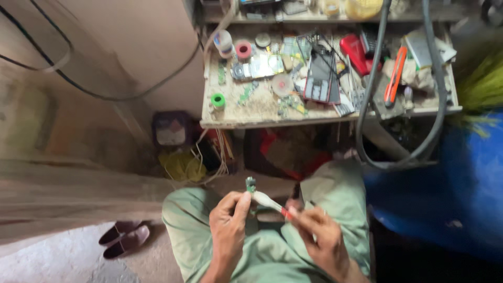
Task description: The person cleans a small green circuit board using a spray bottle and a toothbrush. They then scrape the board with a utility knife and use a hot air gun to heat specific components. The person also uses tweezers to handle small parts on the board.
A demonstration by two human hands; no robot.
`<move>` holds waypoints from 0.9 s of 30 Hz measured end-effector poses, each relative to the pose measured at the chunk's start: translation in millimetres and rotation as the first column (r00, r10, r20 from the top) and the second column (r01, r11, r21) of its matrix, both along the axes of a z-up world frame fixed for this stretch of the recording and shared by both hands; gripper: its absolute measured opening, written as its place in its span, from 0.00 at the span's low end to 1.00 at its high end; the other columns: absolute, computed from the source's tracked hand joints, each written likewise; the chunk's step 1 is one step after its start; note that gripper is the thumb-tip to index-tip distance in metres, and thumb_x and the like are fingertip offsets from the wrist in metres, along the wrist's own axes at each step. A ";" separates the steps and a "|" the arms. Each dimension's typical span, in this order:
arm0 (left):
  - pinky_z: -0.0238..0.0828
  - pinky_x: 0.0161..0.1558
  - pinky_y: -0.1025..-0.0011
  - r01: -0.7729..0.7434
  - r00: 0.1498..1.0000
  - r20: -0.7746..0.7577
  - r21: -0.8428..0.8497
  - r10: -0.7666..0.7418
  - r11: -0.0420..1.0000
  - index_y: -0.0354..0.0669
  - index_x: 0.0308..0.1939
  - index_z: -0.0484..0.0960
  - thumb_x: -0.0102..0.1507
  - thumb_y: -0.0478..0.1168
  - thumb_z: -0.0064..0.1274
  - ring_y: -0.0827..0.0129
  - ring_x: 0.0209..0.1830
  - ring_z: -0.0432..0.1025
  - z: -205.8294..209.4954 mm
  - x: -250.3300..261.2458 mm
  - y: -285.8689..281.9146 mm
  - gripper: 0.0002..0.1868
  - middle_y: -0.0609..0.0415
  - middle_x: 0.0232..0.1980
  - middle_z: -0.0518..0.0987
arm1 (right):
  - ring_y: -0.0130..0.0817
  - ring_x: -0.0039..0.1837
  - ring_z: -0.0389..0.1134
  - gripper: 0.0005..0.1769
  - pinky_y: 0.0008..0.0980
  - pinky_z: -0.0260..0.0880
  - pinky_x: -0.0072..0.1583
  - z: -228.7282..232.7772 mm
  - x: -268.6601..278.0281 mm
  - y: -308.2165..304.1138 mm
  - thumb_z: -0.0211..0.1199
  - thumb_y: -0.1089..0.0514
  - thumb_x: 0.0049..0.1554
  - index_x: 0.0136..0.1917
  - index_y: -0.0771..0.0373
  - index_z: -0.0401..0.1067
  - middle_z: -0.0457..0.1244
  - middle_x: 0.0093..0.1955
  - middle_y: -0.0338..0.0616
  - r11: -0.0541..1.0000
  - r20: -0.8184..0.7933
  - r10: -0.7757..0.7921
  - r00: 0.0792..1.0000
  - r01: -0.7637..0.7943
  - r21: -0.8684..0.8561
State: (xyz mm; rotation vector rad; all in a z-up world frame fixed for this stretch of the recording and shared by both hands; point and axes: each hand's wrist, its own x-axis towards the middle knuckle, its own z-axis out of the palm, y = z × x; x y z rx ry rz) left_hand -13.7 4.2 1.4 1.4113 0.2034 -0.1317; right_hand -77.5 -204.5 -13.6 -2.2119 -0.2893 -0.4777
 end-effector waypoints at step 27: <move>0.70 0.25 0.79 0.053 0.996 0.061 0.071 -0.057 0.996 0.34 0.43 0.87 0.63 0.38 0.60 0.81 0.24 0.71 53.4 135.7 -20.2 0.10 0.59 0.30 0.81 | 0.57 0.63 0.68 0.19 0.47 0.68 0.65 64.0 213.8 -87.8 0.64 0.73 0.56 0.62 0.70 0.72 0.66 0.60 0.58 0.791 0.367 -0.408 0.836 0.525 -0.315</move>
